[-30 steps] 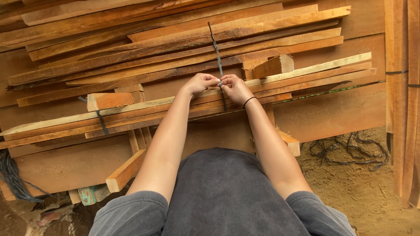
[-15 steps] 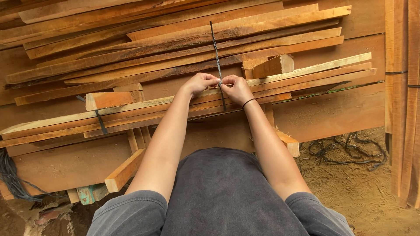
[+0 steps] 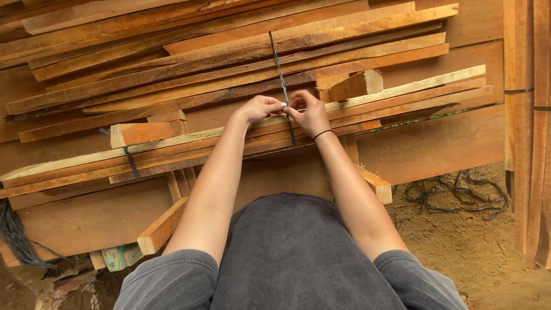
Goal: Bundling thin wood strips together using plastic ties and moving the completed bundles.
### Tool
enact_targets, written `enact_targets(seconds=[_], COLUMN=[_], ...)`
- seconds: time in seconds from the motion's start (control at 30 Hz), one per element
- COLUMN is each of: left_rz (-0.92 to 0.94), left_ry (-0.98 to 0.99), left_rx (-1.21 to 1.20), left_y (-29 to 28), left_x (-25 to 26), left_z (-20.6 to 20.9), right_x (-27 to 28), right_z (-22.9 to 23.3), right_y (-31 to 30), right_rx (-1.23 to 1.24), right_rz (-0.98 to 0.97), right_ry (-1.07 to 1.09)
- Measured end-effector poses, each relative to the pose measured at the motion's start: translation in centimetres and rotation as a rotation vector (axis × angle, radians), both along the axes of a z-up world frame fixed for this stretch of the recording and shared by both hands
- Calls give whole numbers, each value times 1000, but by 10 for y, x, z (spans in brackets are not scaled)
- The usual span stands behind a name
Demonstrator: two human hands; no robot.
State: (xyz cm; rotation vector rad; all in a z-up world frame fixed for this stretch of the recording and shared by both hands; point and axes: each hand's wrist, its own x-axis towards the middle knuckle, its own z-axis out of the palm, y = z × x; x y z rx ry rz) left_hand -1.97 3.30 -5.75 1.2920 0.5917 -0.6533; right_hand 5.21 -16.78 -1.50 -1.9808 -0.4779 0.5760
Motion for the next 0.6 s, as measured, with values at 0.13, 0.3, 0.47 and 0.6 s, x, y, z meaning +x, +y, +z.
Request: enact_targets(seconds=[0.13,0.3,0.47,0.6], left_rz=[-4,-249,-223,-214], left_ry=[39,16,-25,-61], left_rx=[-9,489,600,612], left_y=[-1,-36,-44,-40], left_x=[7,22,32,30], left_z=[-25,-72,-32,-62], right_x=[-7,-9,-13,-18], right_z=[18,-15,0,1], right_y=[5,-2,-4,-1], right_rx=[20,68,148,181], right_rz=[107,3,-22,-46], right_ry=[-224,-309,-321,-324])
